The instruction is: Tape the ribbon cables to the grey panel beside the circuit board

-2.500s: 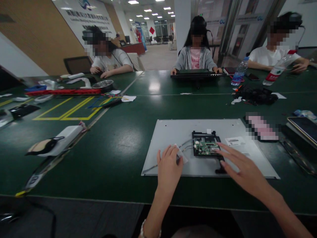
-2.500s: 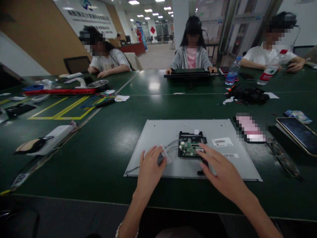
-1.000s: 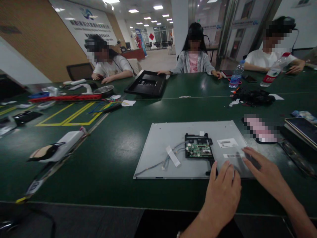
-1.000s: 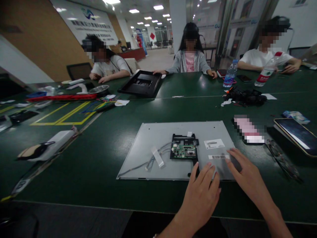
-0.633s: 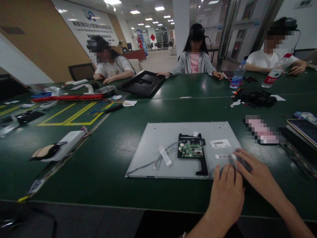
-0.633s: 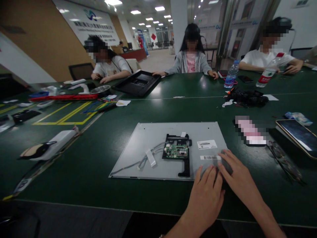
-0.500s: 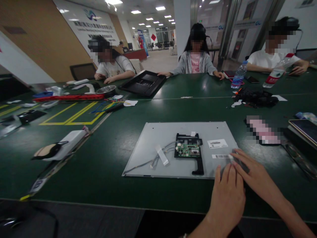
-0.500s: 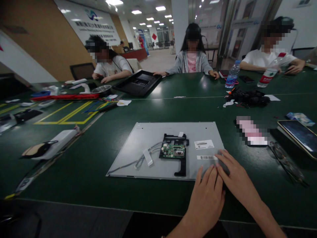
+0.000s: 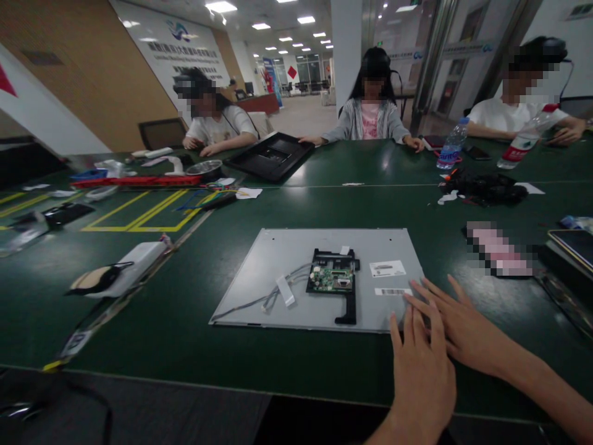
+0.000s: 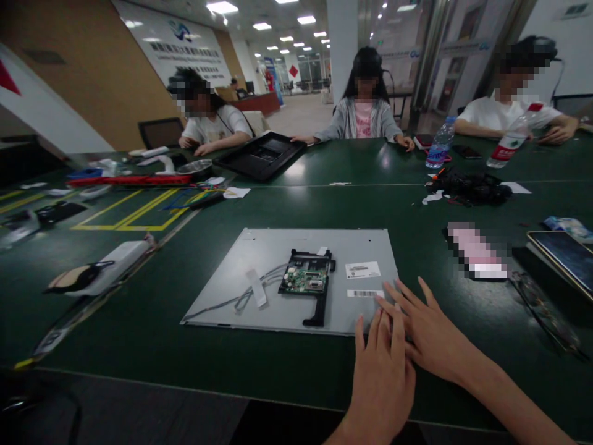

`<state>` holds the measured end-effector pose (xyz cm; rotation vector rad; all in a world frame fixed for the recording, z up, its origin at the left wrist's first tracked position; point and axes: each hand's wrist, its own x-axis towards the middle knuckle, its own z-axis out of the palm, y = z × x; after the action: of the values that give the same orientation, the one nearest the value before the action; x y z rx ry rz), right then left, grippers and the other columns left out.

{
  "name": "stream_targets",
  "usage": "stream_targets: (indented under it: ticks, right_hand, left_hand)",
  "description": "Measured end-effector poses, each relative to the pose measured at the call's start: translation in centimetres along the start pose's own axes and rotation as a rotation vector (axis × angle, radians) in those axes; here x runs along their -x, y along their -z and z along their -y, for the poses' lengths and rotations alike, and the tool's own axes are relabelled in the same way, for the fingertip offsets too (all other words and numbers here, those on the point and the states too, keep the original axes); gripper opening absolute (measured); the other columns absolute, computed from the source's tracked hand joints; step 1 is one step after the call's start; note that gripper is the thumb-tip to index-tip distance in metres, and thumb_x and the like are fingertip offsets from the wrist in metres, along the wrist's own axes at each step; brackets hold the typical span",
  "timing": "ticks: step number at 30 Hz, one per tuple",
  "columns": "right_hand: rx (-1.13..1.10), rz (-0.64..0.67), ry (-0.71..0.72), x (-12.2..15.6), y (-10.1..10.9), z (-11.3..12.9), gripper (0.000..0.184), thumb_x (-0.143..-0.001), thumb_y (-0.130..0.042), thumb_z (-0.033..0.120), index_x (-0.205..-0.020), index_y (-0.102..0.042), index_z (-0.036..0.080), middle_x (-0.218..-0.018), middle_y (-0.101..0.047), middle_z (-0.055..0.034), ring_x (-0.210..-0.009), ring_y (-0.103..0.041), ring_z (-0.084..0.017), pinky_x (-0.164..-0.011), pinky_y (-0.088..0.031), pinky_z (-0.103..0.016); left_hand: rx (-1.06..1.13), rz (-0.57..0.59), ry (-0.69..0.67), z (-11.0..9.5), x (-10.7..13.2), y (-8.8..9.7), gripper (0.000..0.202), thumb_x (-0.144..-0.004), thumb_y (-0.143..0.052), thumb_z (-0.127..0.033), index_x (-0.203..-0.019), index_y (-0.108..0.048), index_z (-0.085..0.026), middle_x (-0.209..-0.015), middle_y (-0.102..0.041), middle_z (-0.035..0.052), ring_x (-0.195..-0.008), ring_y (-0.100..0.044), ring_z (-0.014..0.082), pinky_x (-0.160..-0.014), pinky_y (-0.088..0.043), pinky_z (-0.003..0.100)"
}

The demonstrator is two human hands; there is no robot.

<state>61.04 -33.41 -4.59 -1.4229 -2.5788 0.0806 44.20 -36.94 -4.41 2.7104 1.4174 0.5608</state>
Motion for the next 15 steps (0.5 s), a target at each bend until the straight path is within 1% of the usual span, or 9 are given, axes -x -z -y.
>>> stream_targets:
  ticks: [4, 7, 10, 12, 15]
  right_hand:
    - [-0.037, 0.011, 0.026, -1.2, 0.5, 0.5, 0.069, -0.086, -0.054, 0.031, -0.151, -0.03, 0.031, -0.154, -0.036, -0.0105, -0.14, -0.032, -0.037, -0.107, -0.014, -0.074]
    - [-0.067, 0.03, 0.057, -2.2, 0.7, 1.1, 0.064, -0.089, -0.052, 0.036, -0.15, -0.031, 0.034, -0.154, -0.035, -0.0093, -0.14, -0.031, -0.038, -0.106, -0.014, -0.076]
    - [-0.084, 0.06, 0.085, -3.2, 0.8, 1.7, 0.063, -0.091, -0.051, 0.04, -0.15, -0.032, 0.032, -0.155, -0.033, -0.0104, -0.141, -0.029, -0.038, -0.106, -0.015, -0.076]
    - [-0.101, 0.06, 0.098, -3.8, 0.8, 2.2, 0.063, -0.09, -0.053, 0.04, -0.149, -0.034, 0.03, -0.155, -0.033, -0.0111, -0.141, -0.029, -0.038, -0.107, -0.015, -0.074]
    - [-0.125, 0.049, 0.117, -4.8, 0.8, 3.0, 0.064, -0.088, -0.056, 0.034, -0.149, -0.037, 0.027, -0.155, -0.033, -0.0116, -0.141, -0.028, -0.037, -0.109, -0.018, -0.07]
  left_hand:
    - [0.03, 0.009, 0.05, 0.9, 0.2, 0.7, 0.067, -0.09, -0.046, -0.028, -0.152, -0.027, -0.011, -0.148, -0.041, 0.0182, -0.137, -0.037, 0.0327, -0.109, -0.036, 0.058]
    - [0.05, 0.023, 0.078, 1.9, 0.6, 1.1, 0.065, -0.09, -0.045, -0.028, -0.151, -0.029, -0.012, -0.149, -0.041, 0.0159, -0.136, -0.038, 0.0312, -0.109, -0.035, 0.06]
    - [0.063, 0.042, 0.11, 3.1, 1.0, 1.5, 0.064, -0.09, -0.047, -0.028, -0.149, -0.031, -0.012, -0.149, -0.04, 0.0152, -0.136, -0.039, 0.0313, -0.109, -0.034, 0.062]
    - [0.067, 0.052, 0.122, 3.8, 1.3, 1.9, 0.064, -0.089, -0.048, -0.028, -0.148, -0.032, -0.012, -0.149, -0.04, 0.0159, -0.136, -0.039, 0.0314, -0.109, -0.033, 0.062]
    - [0.069, 0.065, 0.141, 5.0, 1.7, 2.6, 0.063, -0.09, -0.049, -0.027, -0.148, -0.031, -0.011, -0.147, -0.043, 0.0167, -0.136, -0.04, 0.0299, -0.109, -0.032, 0.061]
